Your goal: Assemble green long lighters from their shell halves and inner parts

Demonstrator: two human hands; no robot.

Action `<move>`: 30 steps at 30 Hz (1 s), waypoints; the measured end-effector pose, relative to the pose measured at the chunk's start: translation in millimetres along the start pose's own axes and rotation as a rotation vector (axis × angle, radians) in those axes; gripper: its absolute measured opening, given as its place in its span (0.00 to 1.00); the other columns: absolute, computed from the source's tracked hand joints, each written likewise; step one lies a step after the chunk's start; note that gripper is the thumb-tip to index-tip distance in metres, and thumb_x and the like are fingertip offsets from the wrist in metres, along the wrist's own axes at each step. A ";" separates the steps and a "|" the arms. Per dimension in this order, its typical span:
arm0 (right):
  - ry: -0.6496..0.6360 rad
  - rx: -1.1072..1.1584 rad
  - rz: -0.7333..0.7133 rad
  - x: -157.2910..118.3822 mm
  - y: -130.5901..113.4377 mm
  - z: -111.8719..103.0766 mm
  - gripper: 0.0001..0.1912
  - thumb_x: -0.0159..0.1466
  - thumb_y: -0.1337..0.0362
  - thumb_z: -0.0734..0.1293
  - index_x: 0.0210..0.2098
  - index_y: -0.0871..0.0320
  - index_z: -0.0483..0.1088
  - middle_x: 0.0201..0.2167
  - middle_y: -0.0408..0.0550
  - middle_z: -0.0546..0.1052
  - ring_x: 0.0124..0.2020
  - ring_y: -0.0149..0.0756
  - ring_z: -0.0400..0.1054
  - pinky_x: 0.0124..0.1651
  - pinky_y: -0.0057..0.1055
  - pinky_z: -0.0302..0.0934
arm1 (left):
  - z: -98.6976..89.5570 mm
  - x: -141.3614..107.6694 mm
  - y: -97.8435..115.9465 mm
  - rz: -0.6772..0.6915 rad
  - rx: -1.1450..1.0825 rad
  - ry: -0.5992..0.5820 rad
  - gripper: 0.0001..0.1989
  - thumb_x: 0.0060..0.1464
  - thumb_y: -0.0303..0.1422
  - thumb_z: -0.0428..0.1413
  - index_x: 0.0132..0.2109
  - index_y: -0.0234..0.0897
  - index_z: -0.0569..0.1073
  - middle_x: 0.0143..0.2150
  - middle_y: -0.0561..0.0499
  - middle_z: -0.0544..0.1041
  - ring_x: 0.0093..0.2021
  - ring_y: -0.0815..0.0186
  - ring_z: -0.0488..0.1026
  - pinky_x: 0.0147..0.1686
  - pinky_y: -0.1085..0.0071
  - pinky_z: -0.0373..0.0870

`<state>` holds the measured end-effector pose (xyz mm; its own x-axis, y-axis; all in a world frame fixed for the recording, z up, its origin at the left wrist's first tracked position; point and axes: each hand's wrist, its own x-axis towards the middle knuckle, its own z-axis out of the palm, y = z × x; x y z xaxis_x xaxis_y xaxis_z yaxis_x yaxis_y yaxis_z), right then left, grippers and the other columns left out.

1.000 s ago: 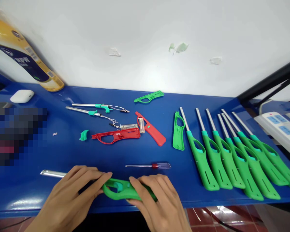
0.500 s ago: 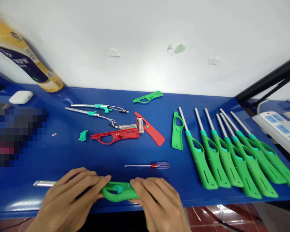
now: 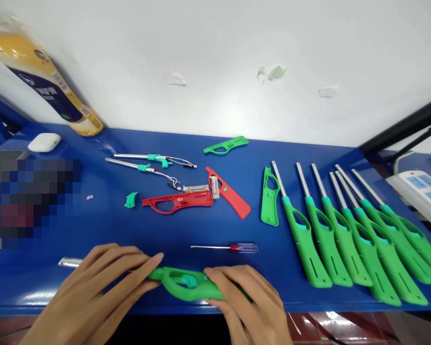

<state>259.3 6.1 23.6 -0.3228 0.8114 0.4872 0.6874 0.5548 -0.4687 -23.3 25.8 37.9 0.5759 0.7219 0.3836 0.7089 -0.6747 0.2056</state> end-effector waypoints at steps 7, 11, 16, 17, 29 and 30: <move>-0.061 -0.033 -0.054 -11.9 4.2 4.2 0.21 0.71 0.74 0.65 0.62 0.57 0.72 0.54 0.52 0.78 0.55 0.34 0.73 0.55 0.31 0.72 | 11.3 -10.7 -3.9 -0.001 0.026 -0.101 0.26 0.70 0.21 0.46 0.69 0.42 0.68 0.54 0.51 0.81 0.52 0.64 0.78 0.56 0.62 0.69; -0.090 -0.111 -0.040 -2.9 -1.2 5.4 0.16 0.74 0.60 0.66 0.59 0.54 0.74 0.52 0.47 0.80 0.52 0.34 0.75 0.55 0.31 0.71 | 16.5 -15.2 -8.2 -0.001 -0.016 -0.040 0.25 0.70 0.22 0.45 0.67 0.43 0.71 0.53 0.48 0.81 0.51 0.63 0.79 0.54 0.63 0.74; -0.052 -0.140 -0.050 14.7 -9.7 8.0 0.17 0.75 0.54 0.65 0.55 0.56 0.76 0.38 0.44 0.82 0.37 0.33 0.76 0.42 0.34 0.71 | 13.0 -14.0 0.2 0.054 -0.015 -0.030 0.24 0.71 0.24 0.44 0.68 0.42 0.70 0.52 0.48 0.82 0.50 0.62 0.79 0.57 0.61 0.73; -0.026 -0.123 -0.051 16.4 -10.7 8.5 0.14 0.74 0.57 0.66 0.53 0.56 0.77 0.36 0.44 0.81 0.35 0.32 0.76 0.40 0.33 0.70 | 11.7 -13.2 1.8 0.050 -0.004 -0.035 0.26 0.70 0.23 0.44 0.69 0.42 0.69 0.52 0.48 0.82 0.50 0.62 0.79 0.57 0.61 0.72; 0.041 -0.102 -0.058 8.4 -10.6 5.4 0.07 0.72 0.68 0.68 0.48 0.59 0.77 0.37 0.46 0.81 0.37 0.31 0.76 0.42 0.30 0.70 | 7.6 -17.1 -7.8 0.062 0.048 -0.062 0.24 0.69 0.21 0.46 0.64 0.42 0.73 0.50 0.53 0.84 0.47 0.67 0.82 0.54 0.66 0.74; 0.047 -0.090 -0.063 9.6 -11.6 5.9 0.07 0.71 0.68 0.69 0.48 0.59 0.78 0.36 0.46 0.81 0.37 0.31 0.76 0.41 0.30 0.70 | 7.7 -17.3 -7.0 0.060 0.055 -0.059 0.25 0.68 0.20 0.45 0.64 0.42 0.73 0.50 0.54 0.84 0.46 0.67 0.82 0.53 0.66 0.74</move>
<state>244.5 8.5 29.3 -0.3377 0.7649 0.5486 0.7232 0.5839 -0.3688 -35.1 19.3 23.0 0.6400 0.6891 0.3400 0.6927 -0.7089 0.1331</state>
